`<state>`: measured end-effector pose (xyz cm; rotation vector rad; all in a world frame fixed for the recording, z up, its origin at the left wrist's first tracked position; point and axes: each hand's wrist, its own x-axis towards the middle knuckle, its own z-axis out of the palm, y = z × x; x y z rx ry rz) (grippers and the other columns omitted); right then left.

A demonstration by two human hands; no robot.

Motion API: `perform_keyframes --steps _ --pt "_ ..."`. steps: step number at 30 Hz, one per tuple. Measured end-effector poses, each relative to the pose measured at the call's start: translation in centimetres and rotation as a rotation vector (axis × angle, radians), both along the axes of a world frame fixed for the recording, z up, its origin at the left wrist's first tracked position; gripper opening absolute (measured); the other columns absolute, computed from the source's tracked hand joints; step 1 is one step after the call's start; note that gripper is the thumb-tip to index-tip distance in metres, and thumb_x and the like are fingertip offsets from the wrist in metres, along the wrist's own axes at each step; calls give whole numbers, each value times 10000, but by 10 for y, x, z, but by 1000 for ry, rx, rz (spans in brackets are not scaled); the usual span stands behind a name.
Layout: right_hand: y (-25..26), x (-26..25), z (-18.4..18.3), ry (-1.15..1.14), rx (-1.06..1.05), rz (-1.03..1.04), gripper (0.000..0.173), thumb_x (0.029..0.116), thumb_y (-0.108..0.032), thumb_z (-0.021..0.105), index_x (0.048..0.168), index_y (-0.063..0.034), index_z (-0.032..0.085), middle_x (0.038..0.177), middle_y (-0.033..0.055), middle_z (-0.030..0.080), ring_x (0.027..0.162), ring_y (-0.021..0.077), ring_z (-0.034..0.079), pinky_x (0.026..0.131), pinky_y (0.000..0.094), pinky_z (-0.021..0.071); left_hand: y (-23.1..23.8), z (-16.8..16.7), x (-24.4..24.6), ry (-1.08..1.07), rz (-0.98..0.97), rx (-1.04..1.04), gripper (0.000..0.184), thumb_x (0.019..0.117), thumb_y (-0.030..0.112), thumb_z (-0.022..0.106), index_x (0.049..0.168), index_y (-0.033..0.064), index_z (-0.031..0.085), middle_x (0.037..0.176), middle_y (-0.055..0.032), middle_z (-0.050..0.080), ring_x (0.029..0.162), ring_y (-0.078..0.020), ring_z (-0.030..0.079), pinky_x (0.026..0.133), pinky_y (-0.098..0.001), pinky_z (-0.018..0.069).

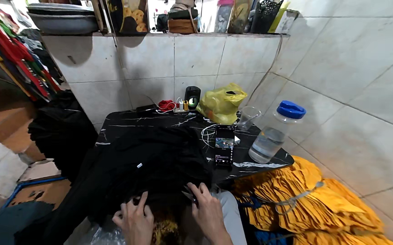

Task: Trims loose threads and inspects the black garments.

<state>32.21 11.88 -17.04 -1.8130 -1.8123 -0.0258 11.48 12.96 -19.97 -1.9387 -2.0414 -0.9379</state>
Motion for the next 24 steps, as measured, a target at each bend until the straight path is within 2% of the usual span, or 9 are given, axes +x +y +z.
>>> perform_keyframes --steps 6,8,10,13,16,18,20,21,24 --pt "6 1 32 -38 -467 11 802 874 -81 640 1545 -466 430 1274 202 623 757 332 698 682 509 578 11 -9 -20 -66 -39 174 382 766 -45 623 1076 81 807 1033 -309 677 981 -529 629 844 -642 473" --pt "10 5 37 -28 -544 20 830 889 -107 631 1569 -498 359 1275 204 624 811 356 699 718 538 572 1 4 -34 -142 -61 89 292 769 -41 686 1044 8 769 1057 -303 651 1029 -512 617 917 -600 510" --pt "14 7 38 -25 -586 36 843 890 -121 632 1581 -498 330 1259 198 637 846 365 701 735 551 569 -14 22 -50 -200 9 -159 271 801 96 786 1033 -28 720 1088 -294 651 1060 -492 628 934 -593 516" --pt "18 -1 33 -32 -648 59 881 889 -121 636 1605 -485 275 1246 195 646 875 372 699 756 553 568 -22 31 -73 -296 37 -385 295 900 272 728 1016 1 735 863 -167 716 807 -331 698 752 -550 560" --pt "21 -14 29 -44 -687 28 930 894 -100 640 1623 -483 208 1312 212 619 894 393 701 775 565 567 -16 46 -67 -718 -28 -131 174 953 154 695 983 -13 731 806 -79 718 670 -128 704 644 -335 626" --pt "17 -13 24 -38 -646 25 906 890 -126 635 1614 -494 234 1293 201 634 863 383 703 741 569 565 -2 58 -56 -1252 -10 -3 121 991 73 629 1013 -36 675 880 -68 702 744 -125 699 680 -321 627" --pt "16 -5 20 2 -623 64 863 897 -181 638 1600 -511 263 1275 172 656 884 371 704 748 583 558 12 68 -47 -1765 -38 44 199 1053 116 514 1192 -14 571 1038 -65 646 909 -154 662 801 -375 587" --pt "16 4 17 41 -589 102 818 902 -210 643 1588 -505 310 1253 153 673 913 353 705 774 578 559 17 70 -43 -1922 -49 60 183 1059 151 502 1182 35 572 1021 -47 668 913 -151 677 802 -383 588" --pt "18 44 -3 288 -241 290 458 920 -279 717 1376 -307 676 1154 55 745 1040 217 712 933 476 577 15 58 -44 -1814 -131 -27 158 1064 128 501 1049 40 632 914 -15 700 827 -110 688 763 -323 596"
